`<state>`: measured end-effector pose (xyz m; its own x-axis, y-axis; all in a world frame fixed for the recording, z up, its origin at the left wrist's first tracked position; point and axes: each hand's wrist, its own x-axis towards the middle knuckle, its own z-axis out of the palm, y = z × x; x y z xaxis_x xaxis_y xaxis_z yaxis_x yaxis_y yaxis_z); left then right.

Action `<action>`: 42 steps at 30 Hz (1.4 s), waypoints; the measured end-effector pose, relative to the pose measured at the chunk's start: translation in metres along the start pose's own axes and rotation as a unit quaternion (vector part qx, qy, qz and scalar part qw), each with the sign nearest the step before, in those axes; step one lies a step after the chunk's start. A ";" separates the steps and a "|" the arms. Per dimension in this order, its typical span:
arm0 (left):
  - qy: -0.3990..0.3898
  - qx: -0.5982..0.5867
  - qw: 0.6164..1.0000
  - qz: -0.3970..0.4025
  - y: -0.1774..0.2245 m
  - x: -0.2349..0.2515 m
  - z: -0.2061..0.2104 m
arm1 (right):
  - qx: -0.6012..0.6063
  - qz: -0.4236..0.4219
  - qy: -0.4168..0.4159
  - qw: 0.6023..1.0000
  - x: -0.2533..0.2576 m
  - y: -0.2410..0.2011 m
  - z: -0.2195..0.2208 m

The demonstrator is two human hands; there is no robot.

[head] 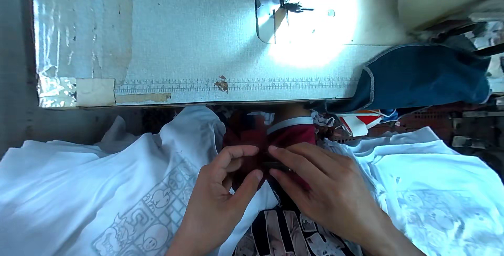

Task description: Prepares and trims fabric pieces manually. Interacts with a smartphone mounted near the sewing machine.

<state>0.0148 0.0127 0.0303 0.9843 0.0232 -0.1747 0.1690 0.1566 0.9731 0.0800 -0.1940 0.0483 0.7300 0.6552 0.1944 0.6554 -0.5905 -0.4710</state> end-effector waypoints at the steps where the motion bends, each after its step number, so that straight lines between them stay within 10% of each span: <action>1: -0.002 0.001 1.000 0.001 0.000 0.000 0.000 | -0.002 -0.001 -0.001 1.000 0.000 0.000 0.000; 14: -0.009 -0.008 1.000 -0.009 -0.001 0.000 -0.001 | -0.013 -0.004 0.021 1.000 -0.001 0.000 0.009; 24: -0.022 -0.096 0.995 -0.027 0.002 0.003 -0.007 | 0.394 0.068 0.033 0.916 -0.006 0.008 0.036; 28: 0.007 0.011 1.000 -0.009 0.001 0.002 -0.002 | 0.228 0.029 0.047 0.972 -0.006 0.004 0.041; 32: 0.004 0.040 0.999 -0.017 -0.004 0.002 0.003 | 0.285 0.140 0.079 0.945 0.002 0.010 0.037; 42: 0.002 0.032 0.999 -0.007 -0.004 0.002 -0.001 | 0.298 0.081 0.021 0.951 0.005 0.014 0.018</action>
<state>0.0161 0.0129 0.0263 0.9816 0.0258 -0.1891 0.1860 0.0937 0.9781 0.0899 -0.1906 0.0276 0.8274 0.5517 0.1051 0.3162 -0.3030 -0.8990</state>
